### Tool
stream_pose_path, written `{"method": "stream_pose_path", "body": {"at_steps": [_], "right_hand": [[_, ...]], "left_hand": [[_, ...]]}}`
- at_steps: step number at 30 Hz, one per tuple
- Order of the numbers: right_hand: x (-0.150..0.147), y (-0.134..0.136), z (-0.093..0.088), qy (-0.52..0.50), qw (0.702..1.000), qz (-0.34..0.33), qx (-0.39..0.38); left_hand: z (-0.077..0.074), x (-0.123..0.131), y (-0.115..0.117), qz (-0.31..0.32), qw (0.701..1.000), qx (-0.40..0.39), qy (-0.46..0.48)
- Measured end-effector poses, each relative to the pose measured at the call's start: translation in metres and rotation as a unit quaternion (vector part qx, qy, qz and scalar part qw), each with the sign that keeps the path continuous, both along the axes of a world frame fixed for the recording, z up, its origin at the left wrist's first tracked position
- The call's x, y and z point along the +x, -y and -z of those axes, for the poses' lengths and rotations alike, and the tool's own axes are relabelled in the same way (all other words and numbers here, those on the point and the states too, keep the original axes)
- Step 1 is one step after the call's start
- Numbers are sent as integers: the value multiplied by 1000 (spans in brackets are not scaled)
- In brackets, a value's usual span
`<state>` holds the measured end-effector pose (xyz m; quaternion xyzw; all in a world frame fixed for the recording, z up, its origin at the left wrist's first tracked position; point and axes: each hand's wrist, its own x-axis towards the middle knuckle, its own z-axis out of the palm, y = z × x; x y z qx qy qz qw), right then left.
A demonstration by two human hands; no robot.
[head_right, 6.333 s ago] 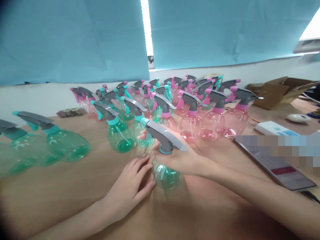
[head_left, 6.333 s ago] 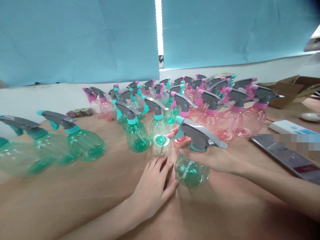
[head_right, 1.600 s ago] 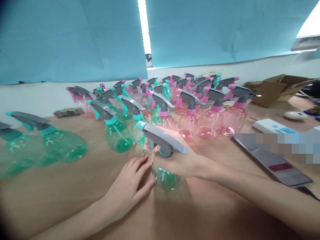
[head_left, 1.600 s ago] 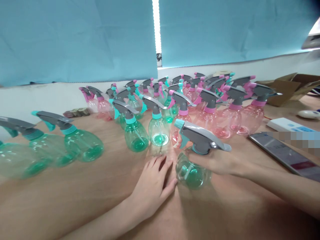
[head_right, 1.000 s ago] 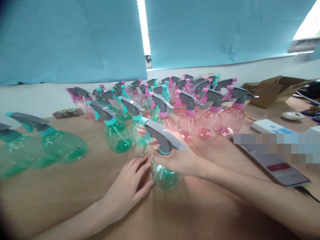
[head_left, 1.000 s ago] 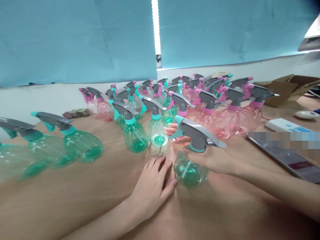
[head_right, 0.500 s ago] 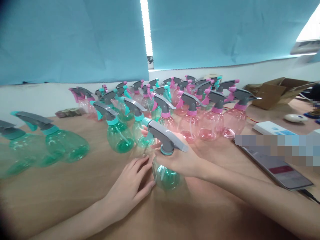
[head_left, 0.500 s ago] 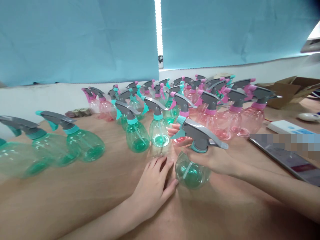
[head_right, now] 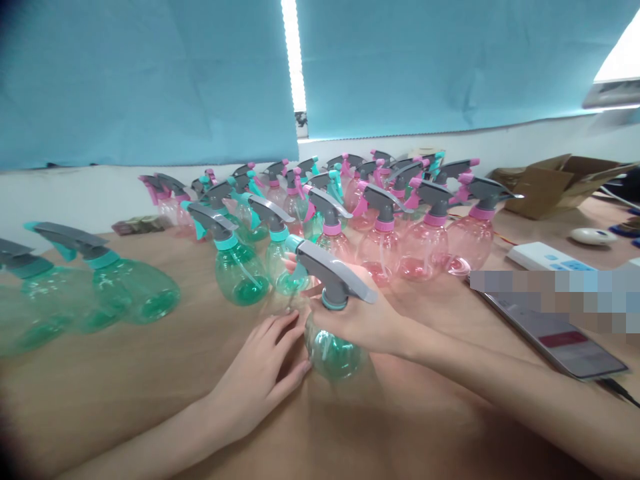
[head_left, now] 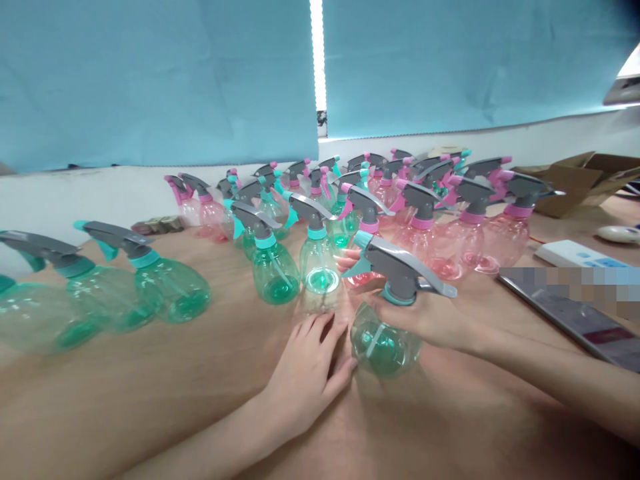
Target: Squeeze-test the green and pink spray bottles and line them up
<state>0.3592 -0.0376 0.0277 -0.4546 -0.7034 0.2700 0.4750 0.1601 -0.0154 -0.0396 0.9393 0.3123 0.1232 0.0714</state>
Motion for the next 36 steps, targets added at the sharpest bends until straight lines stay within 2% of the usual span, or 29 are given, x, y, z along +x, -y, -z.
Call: {"method": "stream_pose_path", "body": {"at_steps": [4, 9, 15, 27, 32, 36], "right_hand": [[-1, 1, -3, -19, 1000, -24, -3], [-3, 2, -5, -25, 999, -13, -30], [-2, 0, -5, 1, 1000, 7, -25], [2, 0, 0, -2, 998, -5, -57], [5, -1, 1, 18, 999, 6, -35], [6, -1, -1, 18, 999, -26, -43]], "left_hand": [[0, -1, 1, -1, 1000, -2, 1], [0, -1, 0, 2, 1000, 4, 9], [0, 0, 0, 3, 1000, 3, 9], [-2, 0, 1, 1, 1000, 1, 12], [-2, 0, 1, 2, 1000, 3, 14], [-2, 1, 0, 3, 1000, 3, 13]]}}
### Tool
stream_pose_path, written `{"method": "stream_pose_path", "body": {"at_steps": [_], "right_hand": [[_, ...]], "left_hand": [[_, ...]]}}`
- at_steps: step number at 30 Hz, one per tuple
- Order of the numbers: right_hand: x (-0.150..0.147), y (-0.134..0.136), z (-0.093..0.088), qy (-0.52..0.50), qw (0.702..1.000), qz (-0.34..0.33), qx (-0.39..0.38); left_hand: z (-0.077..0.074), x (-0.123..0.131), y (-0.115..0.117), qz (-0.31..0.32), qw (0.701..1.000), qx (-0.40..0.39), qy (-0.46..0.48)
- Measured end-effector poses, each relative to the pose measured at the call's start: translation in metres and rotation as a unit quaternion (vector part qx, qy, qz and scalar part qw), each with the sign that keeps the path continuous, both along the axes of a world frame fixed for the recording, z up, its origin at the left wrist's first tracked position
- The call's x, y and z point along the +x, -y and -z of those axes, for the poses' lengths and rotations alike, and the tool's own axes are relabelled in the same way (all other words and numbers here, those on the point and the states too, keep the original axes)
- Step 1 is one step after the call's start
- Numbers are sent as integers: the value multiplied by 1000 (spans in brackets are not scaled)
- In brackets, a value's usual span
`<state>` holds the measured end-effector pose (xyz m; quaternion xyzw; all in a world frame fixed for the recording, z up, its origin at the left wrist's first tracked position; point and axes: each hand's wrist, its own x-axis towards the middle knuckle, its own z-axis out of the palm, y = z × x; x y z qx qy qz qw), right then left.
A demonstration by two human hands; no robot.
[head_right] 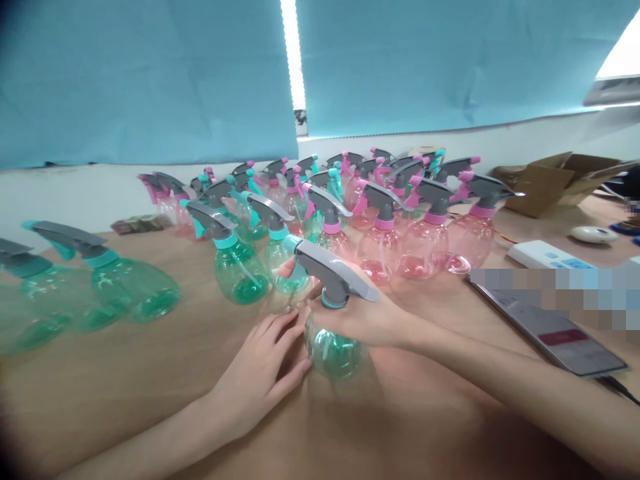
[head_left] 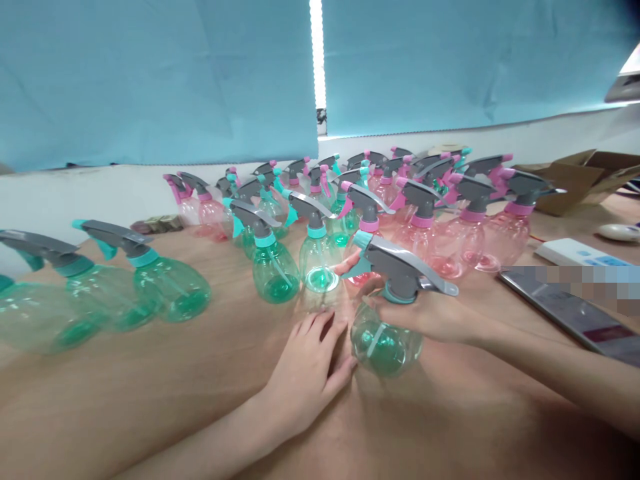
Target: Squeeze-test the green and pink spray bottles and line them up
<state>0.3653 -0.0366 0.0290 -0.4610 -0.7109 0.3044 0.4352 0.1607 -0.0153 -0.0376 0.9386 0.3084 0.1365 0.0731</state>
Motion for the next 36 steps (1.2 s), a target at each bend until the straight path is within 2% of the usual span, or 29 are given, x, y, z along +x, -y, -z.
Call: {"method": "stream_pose_path", "body": {"at_steps": [7, 12, 16, 23, 30, 36], "right_hand": [[1, 2, 2, -24, 999, -18, -29], [-1, 4, -1, -24, 1000, 11, 2], [-4, 5, -8, -31, 999, 8, 20], [2, 0, 1, -24, 997, -71, -19], [0, 1, 4, -30, 999, -30, -16], [-4, 1, 2, -55, 998, -26, -3]], "left_hand": [[0, 0, 0, -1, 1000, -3, -12], [2, -1, 0, -3, 1000, 3, -6], [2, -1, 0, -1, 1000, 1, -3], [1, 0, 0, -1, 1000, -5, -5], [3, -2, 0, -4, 1000, -5, 2], [3, -1, -1, -1, 1000, -6, 2]]}}
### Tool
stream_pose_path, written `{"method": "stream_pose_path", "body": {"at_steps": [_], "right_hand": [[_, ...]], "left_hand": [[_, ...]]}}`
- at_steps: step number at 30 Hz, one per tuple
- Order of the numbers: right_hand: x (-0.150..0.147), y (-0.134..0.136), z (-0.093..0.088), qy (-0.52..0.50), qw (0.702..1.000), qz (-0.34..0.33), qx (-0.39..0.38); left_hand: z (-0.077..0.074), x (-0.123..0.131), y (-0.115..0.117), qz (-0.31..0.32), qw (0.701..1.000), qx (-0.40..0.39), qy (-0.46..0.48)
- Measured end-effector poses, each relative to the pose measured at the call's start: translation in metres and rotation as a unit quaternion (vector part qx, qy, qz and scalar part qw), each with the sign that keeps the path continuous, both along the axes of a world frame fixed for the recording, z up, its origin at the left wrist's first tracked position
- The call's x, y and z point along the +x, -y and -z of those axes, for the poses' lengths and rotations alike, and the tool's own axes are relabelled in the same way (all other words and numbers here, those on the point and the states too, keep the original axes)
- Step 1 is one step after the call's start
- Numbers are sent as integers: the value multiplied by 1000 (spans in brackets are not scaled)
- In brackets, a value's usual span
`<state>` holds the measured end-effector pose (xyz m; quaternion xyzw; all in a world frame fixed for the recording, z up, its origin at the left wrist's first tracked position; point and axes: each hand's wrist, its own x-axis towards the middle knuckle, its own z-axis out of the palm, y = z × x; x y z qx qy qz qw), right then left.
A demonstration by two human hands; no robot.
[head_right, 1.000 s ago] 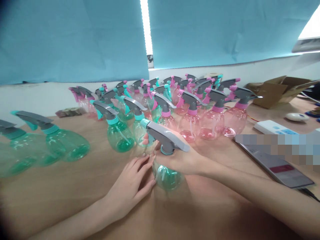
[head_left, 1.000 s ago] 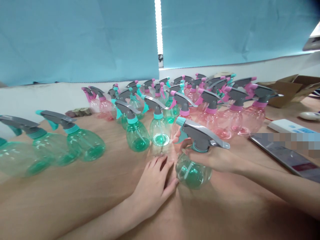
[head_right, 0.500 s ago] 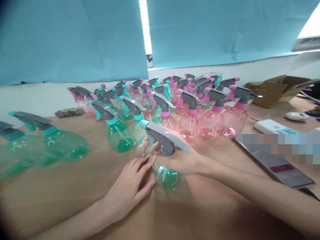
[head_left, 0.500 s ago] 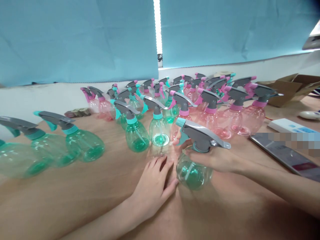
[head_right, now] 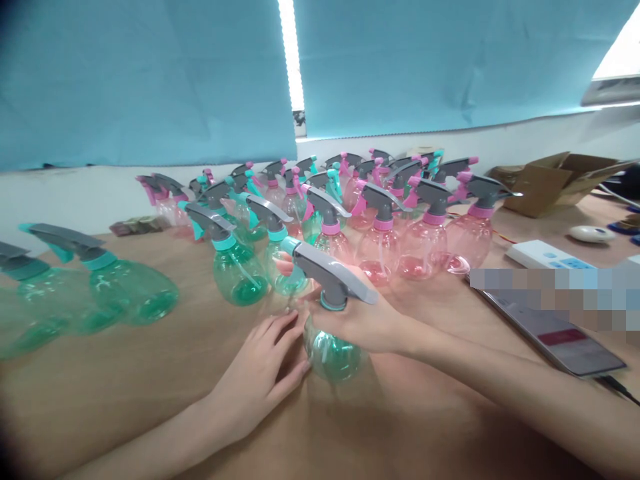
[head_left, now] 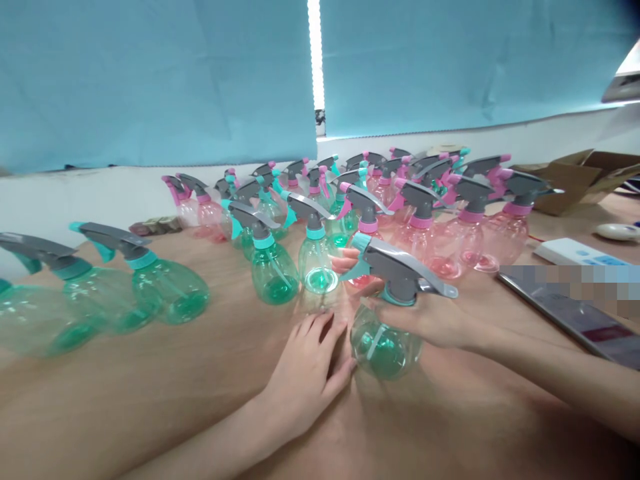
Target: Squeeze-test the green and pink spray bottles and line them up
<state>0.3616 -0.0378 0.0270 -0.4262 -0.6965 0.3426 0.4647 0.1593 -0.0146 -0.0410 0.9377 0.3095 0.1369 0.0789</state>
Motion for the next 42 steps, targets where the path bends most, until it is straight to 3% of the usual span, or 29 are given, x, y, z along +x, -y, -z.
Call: {"method": "stream_pose_path", "body": {"at_steps": [6, 15, 26, 35, 42], "right_hand": [[-1, 0, 0, 36, 999, 35, 16], [-5, 1, -9, 18, 1000, 19, 17], [-1, 0, -2, 39, 997, 64, -10], [-6, 2, -10, -10, 999, 1, -31], [-7, 3, -12, 5, 999, 48, 5]], "left_hand": [[0, 0, 0, 4, 1000, 6, 5], [1, 1, -1, 2, 1000, 6, 1], [0, 1, 0, 4, 1000, 4, 5], [-3, 1, 1, -1, 1000, 3, -8], [-2, 1, 1, 1, 1000, 7, 5]]}}
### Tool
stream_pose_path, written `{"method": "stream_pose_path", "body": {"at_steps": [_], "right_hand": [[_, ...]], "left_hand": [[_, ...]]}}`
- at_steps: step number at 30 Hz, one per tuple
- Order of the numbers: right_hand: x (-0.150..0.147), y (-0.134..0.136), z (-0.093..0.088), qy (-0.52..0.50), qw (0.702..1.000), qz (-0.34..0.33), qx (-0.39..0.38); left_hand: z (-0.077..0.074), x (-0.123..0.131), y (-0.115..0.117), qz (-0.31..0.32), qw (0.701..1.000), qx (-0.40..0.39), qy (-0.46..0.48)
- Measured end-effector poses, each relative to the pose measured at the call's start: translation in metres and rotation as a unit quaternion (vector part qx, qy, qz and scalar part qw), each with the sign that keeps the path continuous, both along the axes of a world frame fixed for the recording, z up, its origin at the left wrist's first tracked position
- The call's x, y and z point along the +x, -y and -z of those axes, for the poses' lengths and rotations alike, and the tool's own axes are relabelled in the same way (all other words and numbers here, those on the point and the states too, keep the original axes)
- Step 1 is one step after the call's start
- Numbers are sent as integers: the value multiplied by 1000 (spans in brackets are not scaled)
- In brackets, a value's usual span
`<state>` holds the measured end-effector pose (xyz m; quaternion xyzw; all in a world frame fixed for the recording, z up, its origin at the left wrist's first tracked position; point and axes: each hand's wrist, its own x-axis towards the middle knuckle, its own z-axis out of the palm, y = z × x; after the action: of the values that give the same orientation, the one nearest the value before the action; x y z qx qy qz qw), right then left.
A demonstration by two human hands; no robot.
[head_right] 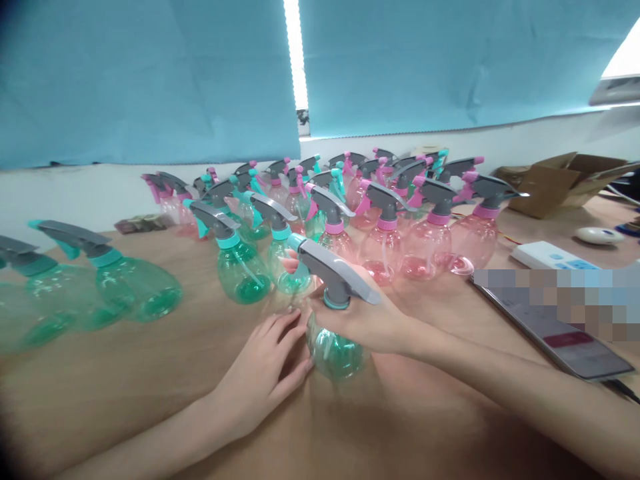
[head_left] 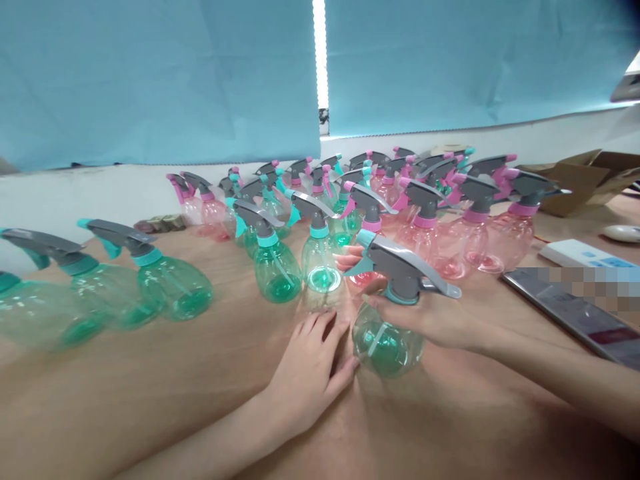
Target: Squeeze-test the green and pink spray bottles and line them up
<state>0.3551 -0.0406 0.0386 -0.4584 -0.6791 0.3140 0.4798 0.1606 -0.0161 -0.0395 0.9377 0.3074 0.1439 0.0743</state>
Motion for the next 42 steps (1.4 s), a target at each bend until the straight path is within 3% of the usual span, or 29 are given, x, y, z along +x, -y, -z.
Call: {"method": "stream_pose_path", "body": {"at_steps": [9, 23, 30, 42], "right_hand": [[4, -2, 3, 17, 999, -30, -8], [4, -3, 4, -22, 999, -21, 23], [6, -3, 5, -25, 998, -62, -23], [0, -4, 7, 9, 1000, 4, 17]], "left_hand": [[0, 0, -1, 0, 1000, -2, -15], [-2, 0, -2, 3, 1000, 3, -2], [-1, 0, -2, 0, 1000, -5, 1], [-2, 1, 2, 45, 992, -101, 58]]}}
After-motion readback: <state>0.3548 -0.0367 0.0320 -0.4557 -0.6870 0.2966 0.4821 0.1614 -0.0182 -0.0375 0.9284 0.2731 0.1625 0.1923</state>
